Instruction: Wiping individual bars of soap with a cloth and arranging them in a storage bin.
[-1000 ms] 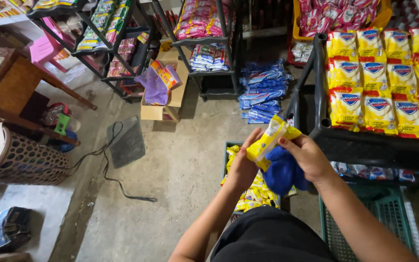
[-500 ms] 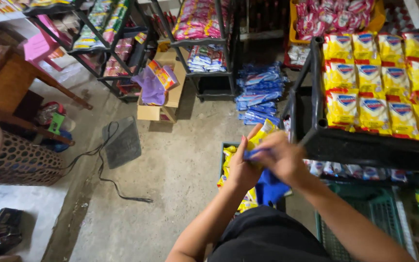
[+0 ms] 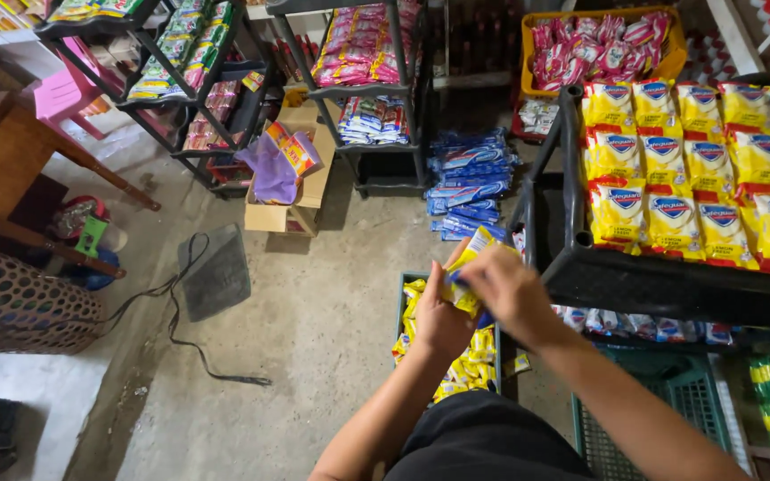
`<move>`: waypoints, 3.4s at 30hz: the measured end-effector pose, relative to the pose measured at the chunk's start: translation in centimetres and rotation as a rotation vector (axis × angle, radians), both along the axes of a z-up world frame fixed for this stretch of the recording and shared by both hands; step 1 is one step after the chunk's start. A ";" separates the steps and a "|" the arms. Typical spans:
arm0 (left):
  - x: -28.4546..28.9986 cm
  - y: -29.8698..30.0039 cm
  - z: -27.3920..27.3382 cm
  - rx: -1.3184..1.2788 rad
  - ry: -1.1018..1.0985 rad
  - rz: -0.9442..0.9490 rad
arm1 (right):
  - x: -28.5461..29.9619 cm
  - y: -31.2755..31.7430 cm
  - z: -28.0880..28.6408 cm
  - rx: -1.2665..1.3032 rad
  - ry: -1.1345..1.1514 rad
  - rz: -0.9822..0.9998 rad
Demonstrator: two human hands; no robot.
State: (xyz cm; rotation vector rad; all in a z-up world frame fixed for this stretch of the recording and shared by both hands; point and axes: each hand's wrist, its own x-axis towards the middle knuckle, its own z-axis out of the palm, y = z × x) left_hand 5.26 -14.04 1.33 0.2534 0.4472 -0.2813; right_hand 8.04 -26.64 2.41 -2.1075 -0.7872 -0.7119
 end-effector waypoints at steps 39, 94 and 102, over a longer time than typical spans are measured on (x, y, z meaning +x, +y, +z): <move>-0.2 0.4 -3.3 0.107 -0.110 0.081 | 1.4 -0.9 -4.4 0.097 0.045 -0.049; -1.7 2.0 -1.7 0.250 -0.161 0.202 | -2.5 -1.8 -5.1 -0.262 -0.187 0.068; -2.0 2.2 -0.8 0.216 -0.149 0.224 | -2.3 -0.5 -4.3 -0.141 0.110 -0.124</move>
